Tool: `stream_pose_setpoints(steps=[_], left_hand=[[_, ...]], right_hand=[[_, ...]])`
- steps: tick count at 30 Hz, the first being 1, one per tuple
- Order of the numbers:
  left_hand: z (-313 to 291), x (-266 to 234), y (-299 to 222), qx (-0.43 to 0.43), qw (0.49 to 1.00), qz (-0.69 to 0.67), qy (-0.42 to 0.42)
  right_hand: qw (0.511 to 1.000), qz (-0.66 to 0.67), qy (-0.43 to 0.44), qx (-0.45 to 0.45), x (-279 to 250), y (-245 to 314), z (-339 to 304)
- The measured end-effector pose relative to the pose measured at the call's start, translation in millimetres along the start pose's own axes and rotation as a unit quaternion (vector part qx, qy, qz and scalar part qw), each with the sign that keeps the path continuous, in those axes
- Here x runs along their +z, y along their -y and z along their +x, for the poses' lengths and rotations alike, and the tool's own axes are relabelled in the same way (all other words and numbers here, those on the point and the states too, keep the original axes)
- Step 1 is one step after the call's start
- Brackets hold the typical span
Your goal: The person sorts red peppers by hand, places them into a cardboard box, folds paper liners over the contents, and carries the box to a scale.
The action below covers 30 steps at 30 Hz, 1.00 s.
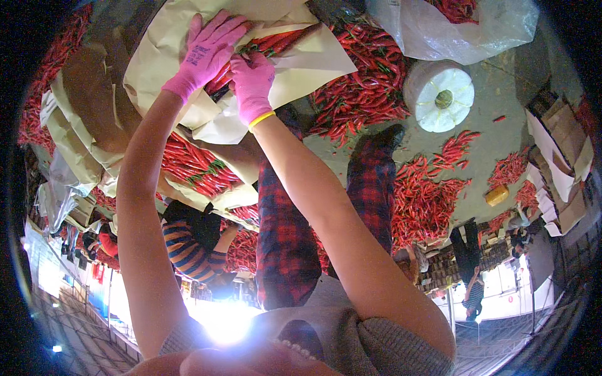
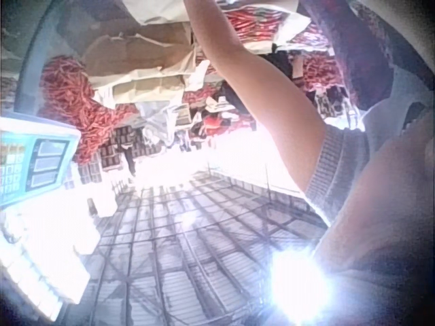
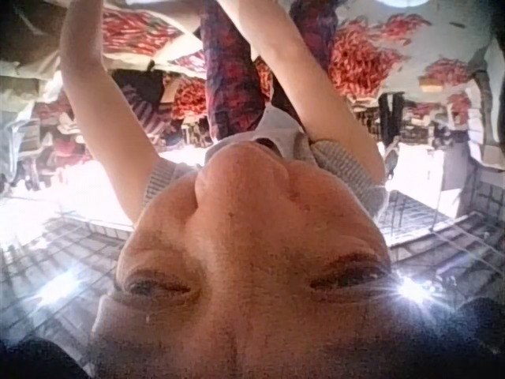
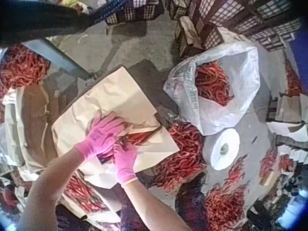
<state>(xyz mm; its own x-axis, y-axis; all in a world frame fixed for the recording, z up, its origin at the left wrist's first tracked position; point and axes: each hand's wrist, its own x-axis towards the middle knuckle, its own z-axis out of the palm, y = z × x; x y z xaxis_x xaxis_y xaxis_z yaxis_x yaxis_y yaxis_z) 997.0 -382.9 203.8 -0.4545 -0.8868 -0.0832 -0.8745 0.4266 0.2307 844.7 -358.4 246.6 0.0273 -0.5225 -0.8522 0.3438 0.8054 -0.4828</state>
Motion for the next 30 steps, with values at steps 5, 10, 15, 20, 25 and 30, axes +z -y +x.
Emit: stream_pose_setpoints(steps=[5, 10, 15, 20, 25, 30], left_hand=[[0, 0, 0, -0.006, 1.0, 0.001, 0.007], [3, -7, -6, 0.0, 1.0, 0.014, 0.013], [2, -10, -12, 0.024, 0.999, 0.025, -0.024], [5, -26, -22, 0.024, 0.999, 0.014, -0.037], [9, -24, -18, 0.039, 0.998, 0.032, -0.03], [2, -22, -24, 0.011, 0.999, 0.008, -0.039]], right_hand=[[0.999, -0.028, -0.039, 0.013, 0, -2, 13], [1.0, -0.011, 0.001, -0.013, -10, 6, 12], [0.992, 0.019, 0.125, -0.03, -60, 26, -4], [0.827, -0.388, -0.027, -0.407, -143, 85, 46], [0.863, -0.456, 0.185, 0.111, -223, 140, 98], [0.919, -0.239, 0.25, 0.189, -187, 169, 55]])
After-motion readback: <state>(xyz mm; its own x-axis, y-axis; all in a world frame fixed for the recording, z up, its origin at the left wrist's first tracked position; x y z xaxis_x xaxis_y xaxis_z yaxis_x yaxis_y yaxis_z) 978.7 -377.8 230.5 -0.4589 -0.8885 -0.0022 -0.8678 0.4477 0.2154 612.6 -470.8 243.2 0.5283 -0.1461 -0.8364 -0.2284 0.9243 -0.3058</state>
